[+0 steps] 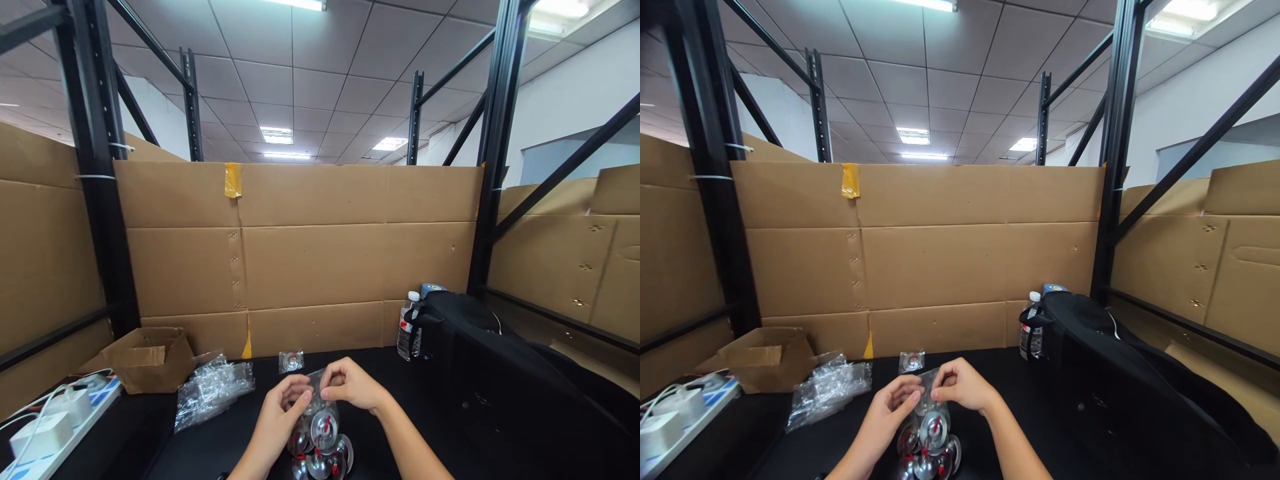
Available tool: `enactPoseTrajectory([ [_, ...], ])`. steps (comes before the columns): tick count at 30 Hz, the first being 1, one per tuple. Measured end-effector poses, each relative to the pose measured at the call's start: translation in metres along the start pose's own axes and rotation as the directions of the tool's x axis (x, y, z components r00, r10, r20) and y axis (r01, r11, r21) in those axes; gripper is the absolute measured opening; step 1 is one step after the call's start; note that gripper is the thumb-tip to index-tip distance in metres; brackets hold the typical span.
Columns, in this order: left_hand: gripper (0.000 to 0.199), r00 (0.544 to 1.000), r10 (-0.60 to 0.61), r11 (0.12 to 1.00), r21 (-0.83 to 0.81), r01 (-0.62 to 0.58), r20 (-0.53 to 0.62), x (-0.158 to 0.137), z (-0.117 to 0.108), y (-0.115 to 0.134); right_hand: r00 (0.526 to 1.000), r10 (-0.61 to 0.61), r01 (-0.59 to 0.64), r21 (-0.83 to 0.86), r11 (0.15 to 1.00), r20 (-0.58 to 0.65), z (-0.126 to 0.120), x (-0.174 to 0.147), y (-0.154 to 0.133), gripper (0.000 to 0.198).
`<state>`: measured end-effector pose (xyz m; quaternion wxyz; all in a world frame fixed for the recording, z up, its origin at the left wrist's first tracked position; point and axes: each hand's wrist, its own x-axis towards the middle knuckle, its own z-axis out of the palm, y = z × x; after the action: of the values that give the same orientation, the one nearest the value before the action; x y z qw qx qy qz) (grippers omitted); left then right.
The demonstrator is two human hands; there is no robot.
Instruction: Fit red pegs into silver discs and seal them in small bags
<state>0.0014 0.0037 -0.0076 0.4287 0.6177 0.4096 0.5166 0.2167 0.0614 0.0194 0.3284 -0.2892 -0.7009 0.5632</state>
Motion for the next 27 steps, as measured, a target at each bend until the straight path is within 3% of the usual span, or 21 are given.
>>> enactPoseTrajectory([
  [6, 0.051, 0.996, 0.036, 0.999, -0.002, -0.036, -0.081, 0.002, -0.005, -0.004, 0.98, -0.086, 0.094, 0.039, 0.995, -0.18, 0.004, 0.008, 0.0, 0.049],
  [9, 0.055, 0.981, 0.029, 0.996, -0.082, -0.045, -0.191, 0.009, -0.017, -0.003, 0.972, -0.098, 0.097, -0.013, 0.995, -0.213, 0.006, 0.012, 0.008, 0.048],
  [12, 0.053, 0.933, 0.061, 0.991, -0.087, -0.098, -0.354, 0.016, -0.048, 0.001, 0.961, -0.114, 0.073, -0.165, 0.984, -0.252, 0.01, 0.015, 0.017, 0.037],
  [15, 0.03, 0.907, 0.145, 0.97, 0.238, -0.051, -0.396, 0.018, -0.096, 0.001, 0.952, -0.176, 0.056, -0.425, 0.903, -0.251, 0.016, 0.022, 0.023, 0.024],
  [18, 0.004, 0.903, 0.143, 0.782, 0.606, 0.147, -0.405, 0.013, -0.142, 0.0, 0.955, -0.237, 0.075, -0.627, 0.775, -0.179, 0.025, 0.038, 0.026, 0.032],
  [21, 0.015, 0.882, 0.085, 0.615, 0.721, 0.319, -0.463, 0.006, -0.171, -0.003, 0.981, -0.183, 0.065, -0.769, 0.635, -0.068, 0.033, 0.066, 0.025, 0.044],
  [27, 0.026, 0.881, 0.047, 0.3, 0.848, 0.438, -0.471, -0.003, -0.175, -0.013, 1.0, 0.002, -0.025, -0.935, 0.353, -0.026, 0.041, 0.113, 0.018, 0.052],
])
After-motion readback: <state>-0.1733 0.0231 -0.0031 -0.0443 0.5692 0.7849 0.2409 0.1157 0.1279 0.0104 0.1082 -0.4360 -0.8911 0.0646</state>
